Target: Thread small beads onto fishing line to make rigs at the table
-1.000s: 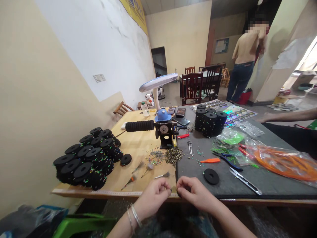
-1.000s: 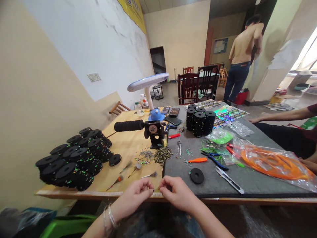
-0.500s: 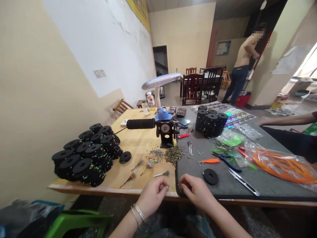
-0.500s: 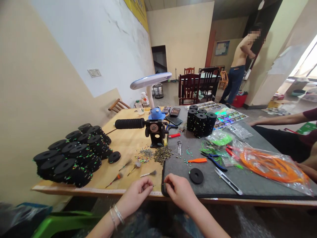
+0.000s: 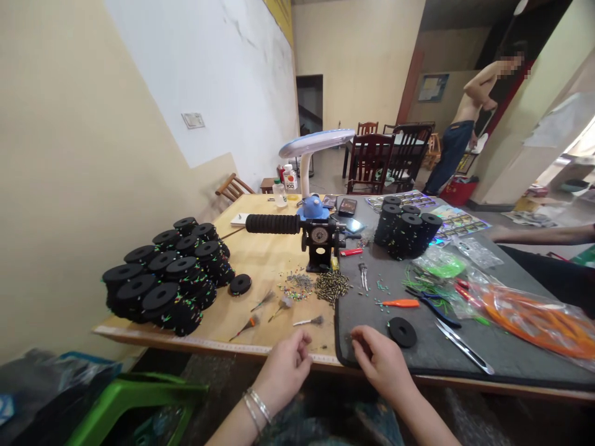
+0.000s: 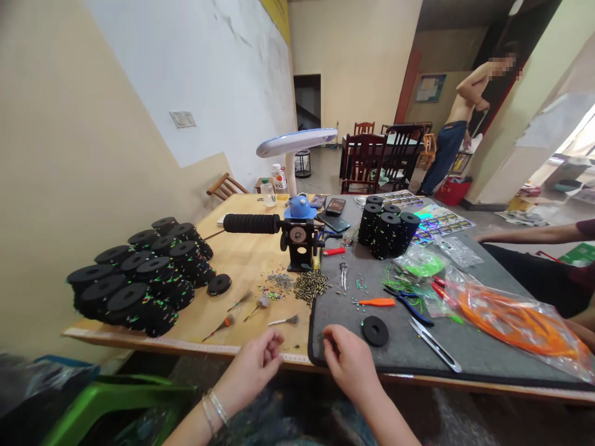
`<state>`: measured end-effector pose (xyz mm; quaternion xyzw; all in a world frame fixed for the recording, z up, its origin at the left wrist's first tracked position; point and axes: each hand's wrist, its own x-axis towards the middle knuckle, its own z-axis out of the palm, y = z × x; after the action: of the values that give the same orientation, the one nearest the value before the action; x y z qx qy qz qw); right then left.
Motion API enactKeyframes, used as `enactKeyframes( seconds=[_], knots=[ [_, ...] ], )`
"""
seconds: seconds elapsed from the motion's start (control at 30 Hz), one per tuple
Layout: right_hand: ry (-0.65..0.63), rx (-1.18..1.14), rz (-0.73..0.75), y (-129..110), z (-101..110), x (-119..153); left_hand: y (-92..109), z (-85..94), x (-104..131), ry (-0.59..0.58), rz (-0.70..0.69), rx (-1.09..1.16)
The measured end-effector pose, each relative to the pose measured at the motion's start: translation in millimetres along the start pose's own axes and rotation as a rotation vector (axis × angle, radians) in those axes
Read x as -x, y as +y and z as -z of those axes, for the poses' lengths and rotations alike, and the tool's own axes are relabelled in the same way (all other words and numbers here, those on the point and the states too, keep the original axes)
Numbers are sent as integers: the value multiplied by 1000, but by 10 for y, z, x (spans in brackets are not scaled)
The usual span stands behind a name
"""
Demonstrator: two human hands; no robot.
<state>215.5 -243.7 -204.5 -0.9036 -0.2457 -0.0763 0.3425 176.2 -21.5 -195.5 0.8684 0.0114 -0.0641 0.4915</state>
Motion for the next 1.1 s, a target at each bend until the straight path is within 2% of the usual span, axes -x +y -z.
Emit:
enactKeyframes(
  seconds=[0.1,0.23,0.3,0.37,0.43,0.53,0.6,0.67,0.77,0.83,0.97,1.1],
  knots=[
    [28,64,30,18,54,38,-16,12,35,15,-2,-11],
    [267,226,82,141,281,146,-47,-5,82,62,-14,-26],
    [402,336,29,244,424,220,-63,-27,104,78,-14,-35],
    [467,460,-68,353,539,294,-75,-44,131,86,-8,-37],
    [462,574,-168,456,601,356,-84,-41,165,96,-2,-41],
    [390,666,-266,582,607,410,-104,7,232,133,8,-80],
    [346,669,-279,630,591,414,-119,56,282,160,15,-102],
    [363,650,-258,632,589,399,-130,101,332,179,22,-92],
    [472,604,-171,525,604,365,-148,135,399,205,32,-17],
    [469,526,-53,384,591,343,-186,120,433,233,47,70],
    [298,296,203,-1,419,278,-357,-17,475,264,140,284],
    [106,166,343,-372,104,116,-515,-224,490,247,276,521]
  ],
)
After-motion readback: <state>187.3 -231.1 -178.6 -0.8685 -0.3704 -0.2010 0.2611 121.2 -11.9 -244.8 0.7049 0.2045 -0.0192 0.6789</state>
